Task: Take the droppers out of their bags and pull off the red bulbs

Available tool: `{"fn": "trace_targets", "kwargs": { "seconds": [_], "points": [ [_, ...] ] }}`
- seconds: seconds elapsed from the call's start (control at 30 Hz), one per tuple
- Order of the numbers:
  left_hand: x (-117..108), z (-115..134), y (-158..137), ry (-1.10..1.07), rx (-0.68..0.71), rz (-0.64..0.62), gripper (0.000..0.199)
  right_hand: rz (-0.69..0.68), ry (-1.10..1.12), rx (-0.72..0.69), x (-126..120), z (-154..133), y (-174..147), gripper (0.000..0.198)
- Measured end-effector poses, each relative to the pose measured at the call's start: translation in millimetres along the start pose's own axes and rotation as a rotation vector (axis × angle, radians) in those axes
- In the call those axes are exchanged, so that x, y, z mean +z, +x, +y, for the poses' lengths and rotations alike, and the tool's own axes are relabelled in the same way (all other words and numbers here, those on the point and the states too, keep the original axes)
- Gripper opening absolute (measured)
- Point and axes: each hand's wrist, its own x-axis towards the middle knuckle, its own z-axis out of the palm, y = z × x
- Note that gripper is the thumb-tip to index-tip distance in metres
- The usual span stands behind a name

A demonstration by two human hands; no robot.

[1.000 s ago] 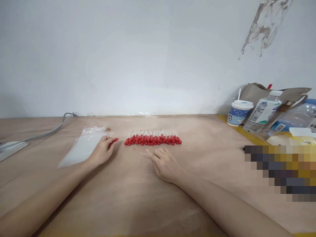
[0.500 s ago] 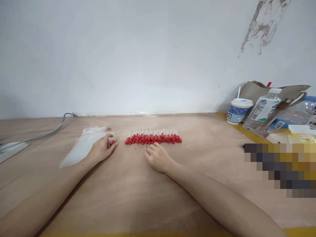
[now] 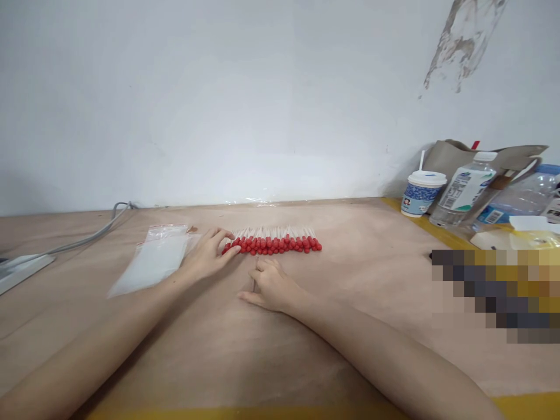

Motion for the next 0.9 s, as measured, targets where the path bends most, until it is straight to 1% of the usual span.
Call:
{"fn": "trace_targets", "kwargs": {
  "seconds": [0.07, 0.13, 0.3, 0.43, 0.53, 0.63, 0.73, 0.77, 0.8, 0.9],
  "points": [
    [4.9, 8.1, 8.9, -0.022, -0.010, -0.019, 0.020, -0.011, 0.012, 0.013, 0.5, -0.1, 0.1, 0.033],
    [12.4, 10.8, 17.1, -0.046, -0.024, -0.027, 0.021, -0.008, 0.025, 0.018, 1.8, 0.8, -0.3, 0.033],
    [30.4, 5.5, 27.7, -0.086, -0.054, -0.035, 0.029, 0.051, 0.055, 0.008, 7.6, 6.9, -5.3, 0.030],
    [35.2, 5.0, 28.7, -0.123, -0.090, -0.013, 0.026, 0.073, 0.066, 0.007, 8.0, 10.0, -11.1, 0.024],
    [36.7, 7.3, 29.3, -0.133, -0.113, 0.038, 0.022, 0.098, 0.066, -0.003, 5.4, 9.3, -14.8, 0.030],
    [34.5, 9.4, 26.8, -0.138, -0.161, 0.126, 0.019, 0.157, 0.075, -0.018, 2.4, 9.3, -19.8, 0.038],
    [23.5, 11.5, 14.9, -0.225, -0.229, 0.227, 0.021, 0.233, 0.081, -0.006, -2.8, 12.8, -27.5, 0.035],
    [18.1, 12.3, 8.4, -0.277, -0.233, 0.235, 0.021, 0.263, 0.081, 0.007, -5.5, 14.7, -30.4, 0.034],
    [12.6, 13.1, 0.8, -0.333, -0.223, 0.226, 0.020, 0.294, 0.080, 0.025, -8.7, 17.0, -33.2, 0.034],
    [0.7, 14.3, -24.7, -0.449, -0.104, 0.073, 0.016, 0.387, 0.052, 0.097, -19.3, 24.5, -39.9, 0.045]
  ]
}}
